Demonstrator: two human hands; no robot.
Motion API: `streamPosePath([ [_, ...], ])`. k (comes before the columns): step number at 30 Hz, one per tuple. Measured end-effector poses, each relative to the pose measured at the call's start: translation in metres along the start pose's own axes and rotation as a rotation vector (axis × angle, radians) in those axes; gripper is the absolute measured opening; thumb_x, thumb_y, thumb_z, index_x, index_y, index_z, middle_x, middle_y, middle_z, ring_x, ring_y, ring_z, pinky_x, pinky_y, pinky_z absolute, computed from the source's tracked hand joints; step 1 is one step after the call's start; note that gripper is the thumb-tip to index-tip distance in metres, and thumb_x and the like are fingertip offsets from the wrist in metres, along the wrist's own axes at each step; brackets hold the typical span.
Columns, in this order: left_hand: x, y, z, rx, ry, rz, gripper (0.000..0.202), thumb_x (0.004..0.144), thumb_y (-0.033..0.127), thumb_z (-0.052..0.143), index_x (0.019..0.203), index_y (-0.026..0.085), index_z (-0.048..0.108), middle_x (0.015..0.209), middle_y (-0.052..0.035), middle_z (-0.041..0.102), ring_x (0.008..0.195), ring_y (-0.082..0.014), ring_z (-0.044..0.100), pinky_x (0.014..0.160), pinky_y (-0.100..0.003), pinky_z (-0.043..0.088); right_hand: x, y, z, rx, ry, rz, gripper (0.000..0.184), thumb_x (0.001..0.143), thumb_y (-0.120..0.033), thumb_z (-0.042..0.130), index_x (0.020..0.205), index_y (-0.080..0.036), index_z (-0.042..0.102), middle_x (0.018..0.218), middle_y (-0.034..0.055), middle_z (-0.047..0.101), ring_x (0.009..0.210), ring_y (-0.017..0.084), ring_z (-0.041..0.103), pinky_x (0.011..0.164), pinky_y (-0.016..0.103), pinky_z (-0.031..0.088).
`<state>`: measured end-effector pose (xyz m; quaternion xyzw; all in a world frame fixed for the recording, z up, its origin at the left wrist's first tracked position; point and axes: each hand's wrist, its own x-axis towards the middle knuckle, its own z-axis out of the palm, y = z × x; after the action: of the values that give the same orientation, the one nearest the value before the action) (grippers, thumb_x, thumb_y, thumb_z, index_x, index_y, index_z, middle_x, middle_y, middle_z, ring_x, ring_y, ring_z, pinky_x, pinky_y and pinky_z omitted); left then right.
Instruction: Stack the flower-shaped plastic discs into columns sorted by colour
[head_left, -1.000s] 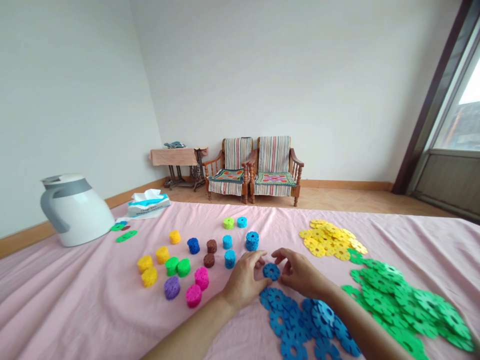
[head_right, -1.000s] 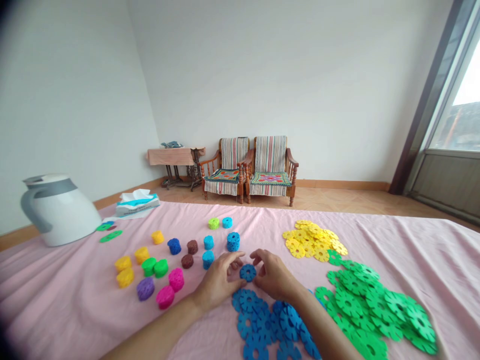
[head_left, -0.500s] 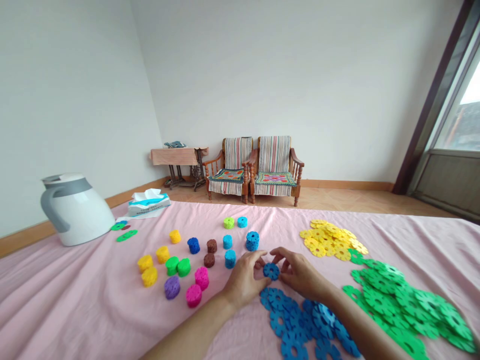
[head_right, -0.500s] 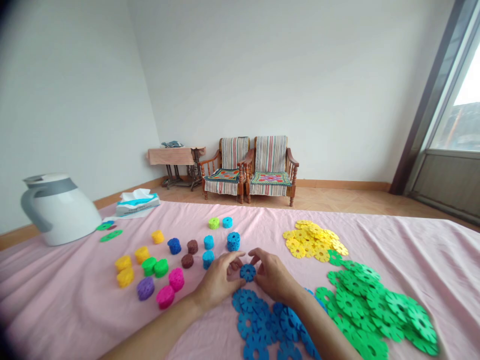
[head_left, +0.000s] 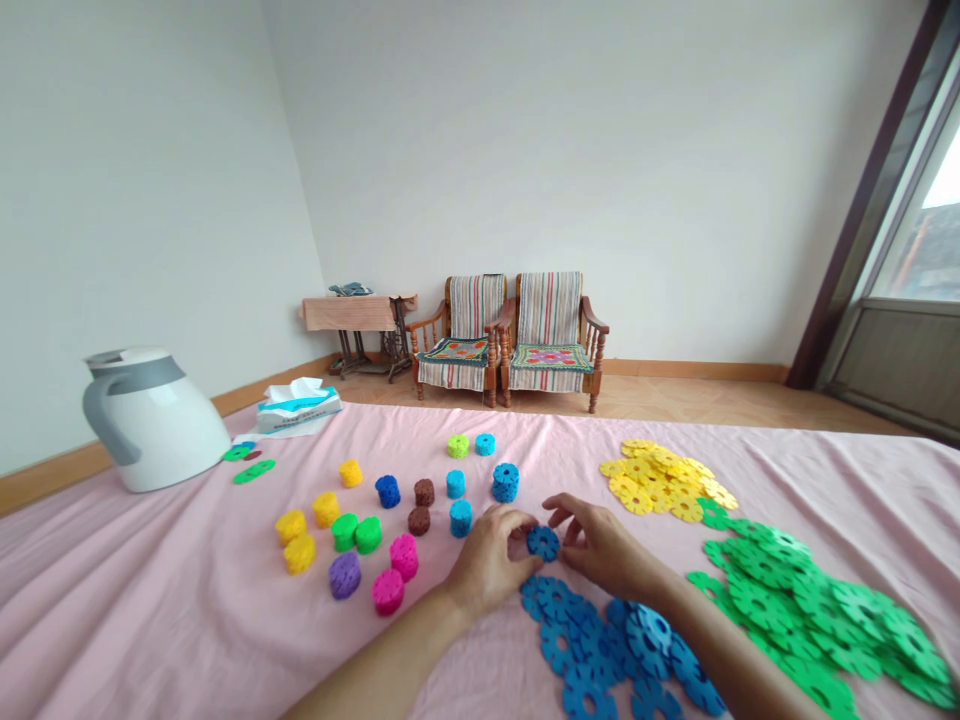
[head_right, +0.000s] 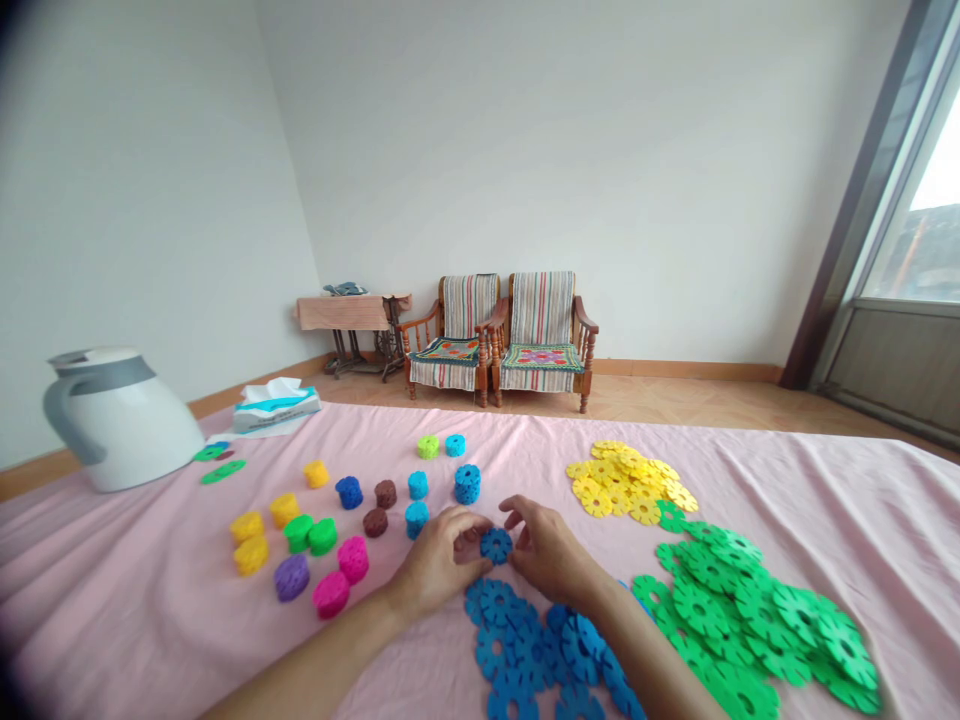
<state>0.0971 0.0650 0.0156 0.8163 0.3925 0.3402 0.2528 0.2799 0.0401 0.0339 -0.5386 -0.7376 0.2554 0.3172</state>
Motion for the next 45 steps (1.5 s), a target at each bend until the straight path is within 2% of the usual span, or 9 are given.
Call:
streamPosePath([
  [3, 0.000, 0.001, -0.001, -0.014, -0.006, 0.005, 0.034, 0.060, 0.013, 0.066, 0.092, 0.020, 0.066, 0.090, -0.0025, 0.061, 0.082, -0.0188, 0.056, 0.074, -0.029, 0.045, -0.002, -0.006, -0.012, -0.076, -0.002, 0.036, 0.031, 0.063, -0.007, 0.051, 0.092, -0.017, 0.059, 0.083, 0.0030, 0.065, 0.066, 0.011, 0.058, 0.059, 0.022, 0.044],
  [6, 0.000, 0.002, -0.001, -0.038, -0.014, -0.004, 0.036, 0.058, 0.012, 0.066, 0.094, 0.020, 0.066, 0.089, -0.0024, 0.061, 0.080, -0.0177, 0.056, 0.071, -0.027, 0.045, -0.008, -0.015, -0.022, -0.113, -0.209, 0.070, 0.018, 0.061, -0.009, 0.054, 0.076, -0.017, 0.061, 0.067, 0.0002, 0.062, 0.061, 0.012, 0.056, 0.055, 0.021, 0.040],
  [9, 0.001, 0.001, -0.002, -0.060, -0.005, -0.026, 0.035, 0.061, 0.011, 0.062, 0.095, 0.018, 0.066, 0.087, -0.0026, 0.063, 0.077, -0.0161, 0.056, 0.067, -0.026, 0.044, -0.015, -0.025, -0.024, -0.138, -0.386, 0.059, 0.023, 0.058, -0.016, 0.062, 0.081, -0.019, 0.061, 0.072, -0.0007, 0.062, 0.065, 0.012, 0.055, 0.055, 0.022, 0.038],
  [15, 0.003, -0.007, 0.000, -0.091, 0.028, -0.079, 0.035, 0.067, 0.005, 0.044, 0.092, 0.015, 0.065, 0.083, -0.0032, 0.065, 0.072, -0.0141, 0.057, 0.063, -0.024, 0.044, -0.019, -0.041, -0.015, -0.260, -0.413, -0.009, 0.043, 0.053, -0.026, 0.070, 0.094, -0.023, 0.058, 0.094, 0.0021, 0.057, 0.077, 0.015, 0.052, 0.064, 0.025, 0.038],
  [29, 0.002, -0.010, 0.003, -0.088, 0.036, -0.031, 0.040, 0.062, 0.002, 0.041, 0.089, 0.017, 0.066, 0.080, -0.0015, 0.062, 0.071, -0.0134, 0.055, 0.062, -0.023, 0.043, -0.021, -0.035, -0.011, -0.277, -0.348, 0.007, 0.037, 0.052, -0.022, 0.068, 0.088, -0.020, 0.058, 0.094, 0.0040, 0.058, 0.082, 0.018, 0.052, 0.070, 0.028, 0.039],
  [33, 0.001, -0.011, 0.005, -0.092, 0.045, -0.026, 0.038, 0.064, 0.003, 0.044, 0.094, 0.015, 0.065, 0.079, -0.0021, 0.061, 0.067, -0.0128, 0.055, 0.059, -0.022, 0.043, -0.013, -0.031, -0.022, -0.062, -0.327, 0.073, 0.010, 0.059, -0.015, 0.059, 0.069, -0.018, 0.058, 0.065, -0.0021, 0.056, 0.060, 0.010, 0.049, 0.053, 0.021, 0.034],
  [35, 0.001, -0.011, 0.006, -0.100, 0.048, -0.024, 0.039, 0.066, 0.005, 0.046, 0.099, 0.014, 0.063, 0.082, -0.0029, 0.062, 0.068, -0.0129, 0.056, 0.060, -0.023, 0.044, -0.006, -0.026, -0.025, 0.067, -0.233, 0.131, 0.002, 0.063, -0.016, 0.056, 0.064, -0.017, 0.056, 0.055, -0.0036, 0.052, 0.052, 0.008, 0.046, 0.048, 0.020, 0.031],
  [39, 0.001, -0.011, 0.008, -0.116, 0.053, -0.021, 0.045, 0.066, 0.005, 0.049, 0.110, 0.015, 0.058, 0.090, -0.0040, 0.063, 0.072, -0.0137, 0.057, 0.065, -0.024, 0.046, 0.008, -0.008, -0.016, 0.278, 0.020, 0.331, 0.008, 0.066, -0.023, 0.057, 0.064, -0.017, 0.054, 0.047, -0.0048, 0.049, 0.045, 0.007, 0.045, 0.042, 0.019, 0.029],
  [45, 0.000, -0.010, 0.006, -0.117, 0.035, -0.003, 0.050, 0.063, 0.006, 0.054, 0.112, 0.017, 0.057, 0.095, -0.0039, 0.062, 0.076, -0.0146, 0.056, 0.070, -0.026, 0.047, 0.016, 0.010, 0.008, 0.430, 0.045, 0.442, 0.009, 0.064, -0.024, 0.060, 0.063, -0.015, 0.057, 0.040, -0.0060, 0.047, 0.037, 0.006, 0.041, 0.038, 0.018, 0.026],
])
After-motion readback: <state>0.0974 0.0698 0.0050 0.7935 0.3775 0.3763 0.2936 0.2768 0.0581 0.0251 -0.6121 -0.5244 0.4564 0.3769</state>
